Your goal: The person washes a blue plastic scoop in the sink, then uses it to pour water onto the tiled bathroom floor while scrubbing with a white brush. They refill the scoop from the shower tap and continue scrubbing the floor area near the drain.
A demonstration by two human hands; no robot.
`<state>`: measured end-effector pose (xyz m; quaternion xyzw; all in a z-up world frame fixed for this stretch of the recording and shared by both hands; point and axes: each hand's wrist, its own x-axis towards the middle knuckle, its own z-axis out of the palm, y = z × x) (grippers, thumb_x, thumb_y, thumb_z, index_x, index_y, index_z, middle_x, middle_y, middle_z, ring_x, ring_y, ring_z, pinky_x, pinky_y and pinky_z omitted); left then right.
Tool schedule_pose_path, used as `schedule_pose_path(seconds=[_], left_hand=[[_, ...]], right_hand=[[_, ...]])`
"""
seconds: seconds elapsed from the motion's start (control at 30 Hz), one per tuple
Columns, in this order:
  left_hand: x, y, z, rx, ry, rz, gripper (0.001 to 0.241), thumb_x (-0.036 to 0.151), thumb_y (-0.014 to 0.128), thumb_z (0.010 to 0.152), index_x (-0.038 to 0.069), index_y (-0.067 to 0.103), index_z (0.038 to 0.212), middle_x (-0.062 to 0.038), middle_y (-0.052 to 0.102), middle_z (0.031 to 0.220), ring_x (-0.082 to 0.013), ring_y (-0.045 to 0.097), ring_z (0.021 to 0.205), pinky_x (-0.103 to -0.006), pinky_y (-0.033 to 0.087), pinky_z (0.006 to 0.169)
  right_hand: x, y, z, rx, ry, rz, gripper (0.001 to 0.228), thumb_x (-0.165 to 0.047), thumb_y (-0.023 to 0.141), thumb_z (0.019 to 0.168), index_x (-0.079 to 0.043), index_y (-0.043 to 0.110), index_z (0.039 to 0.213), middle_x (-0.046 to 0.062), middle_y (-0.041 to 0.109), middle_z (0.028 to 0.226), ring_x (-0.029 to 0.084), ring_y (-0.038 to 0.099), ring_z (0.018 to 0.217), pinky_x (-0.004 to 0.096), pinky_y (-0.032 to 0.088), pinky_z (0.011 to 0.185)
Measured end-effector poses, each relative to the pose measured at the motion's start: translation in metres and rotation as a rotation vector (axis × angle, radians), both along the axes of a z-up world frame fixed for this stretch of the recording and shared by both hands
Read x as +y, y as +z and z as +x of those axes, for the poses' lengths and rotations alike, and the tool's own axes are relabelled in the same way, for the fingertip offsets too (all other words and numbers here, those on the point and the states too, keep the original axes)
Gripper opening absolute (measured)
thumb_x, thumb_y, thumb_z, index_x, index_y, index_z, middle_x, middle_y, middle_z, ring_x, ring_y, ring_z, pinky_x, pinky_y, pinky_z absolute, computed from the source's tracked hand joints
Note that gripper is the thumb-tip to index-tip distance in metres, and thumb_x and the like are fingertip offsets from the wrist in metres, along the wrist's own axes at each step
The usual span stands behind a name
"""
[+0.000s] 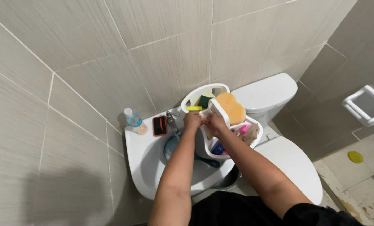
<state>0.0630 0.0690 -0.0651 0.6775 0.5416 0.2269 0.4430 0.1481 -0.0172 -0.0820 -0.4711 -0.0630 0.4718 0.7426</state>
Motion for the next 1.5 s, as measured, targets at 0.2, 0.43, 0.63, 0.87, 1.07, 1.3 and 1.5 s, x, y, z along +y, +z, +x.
schedule_pose_path(seconds=[0.2,0.43,0.63,0.87,1.07,1.3,1.5], left_hand=[[-0.020,0.016,-0.025,-0.374,0.171,-0.138,0.013,0.011,0.069,0.088,0.008,0.080,0.093,-0.013,0.072,0.064,-0.0207,0.071,0.053,-0.0305,0.063,0.048],[-0.017,-0.019,-0.066,-0.638,0.181,-0.405,0.025,0.021,0.067,0.099,-0.002,0.069,0.109,-0.007,0.063,0.072,-0.0145,0.065,0.056,-0.0265,0.063,0.050],[-0.007,-0.053,-0.126,-0.589,0.241,-0.425,0.032,0.026,0.072,0.096,0.000,0.070,0.114,-0.009,0.063,0.079,-0.0175,0.066,0.061,-0.0293,0.061,0.052],[-0.007,-0.103,-0.181,-0.618,0.320,-0.541,0.031,0.008,0.068,0.093,0.000,0.067,0.123,-0.014,0.063,0.096,-0.0212,0.070,0.078,-0.0351,0.065,0.069],[0.003,-0.138,-0.198,-0.622,0.350,-0.626,0.032,0.001,0.067,0.093,0.001,0.067,0.124,-0.016,0.065,0.099,-0.0201,0.072,0.080,-0.0348,0.068,0.073],[0.010,-0.186,-0.191,-0.563,0.395,-0.592,0.023,0.027,0.072,0.098,0.004,0.073,0.101,-0.010,0.061,0.069,-0.0171,0.063,0.050,-0.0324,0.063,0.044],[-0.016,-0.163,-0.169,-0.550,0.452,-0.497,0.022,0.002,0.070,0.091,0.000,0.071,0.113,-0.019,0.064,0.092,-0.0234,0.067,0.074,-0.0349,0.064,0.062]], right_hand=[[-0.003,-0.003,0.001,-0.013,0.036,-0.002,0.052,0.009,0.044,0.102,0.008,0.032,0.152,0.035,0.049,0.145,0.044,0.060,0.127,0.053,0.050,0.111],[-0.011,0.024,-0.059,-0.116,0.031,0.023,0.039,0.012,0.058,0.097,0.012,0.053,0.136,0.029,0.070,0.116,0.033,0.077,0.094,0.046,0.066,0.088],[-0.007,0.002,-0.131,-0.226,0.181,0.002,0.023,-0.014,0.058,0.100,-0.004,0.067,0.082,0.006,0.043,0.042,0.014,0.038,0.026,0.022,0.033,0.032],[0.030,-0.119,-0.155,-0.092,0.157,-0.353,0.019,-0.012,0.069,0.087,0.001,0.064,0.073,0.009,0.046,0.050,0.021,0.043,0.036,0.038,0.036,0.036],[0.054,-0.211,-0.141,0.159,0.139,-0.314,0.026,0.007,0.063,0.091,0.002,0.064,0.117,0.015,0.065,0.082,0.023,0.067,0.067,0.030,0.059,0.061],[0.112,-0.221,-0.129,0.270,0.304,-0.259,0.020,-0.002,0.053,0.105,0.000,0.059,0.123,0.004,0.056,0.096,0.012,0.059,0.086,0.023,0.057,0.079],[0.097,-0.150,-0.135,0.347,0.257,-0.299,0.019,-0.007,0.041,0.100,-0.006,0.058,0.093,0.000,0.051,0.065,0.008,0.048,0.051,0.017,0.046,0.045]])
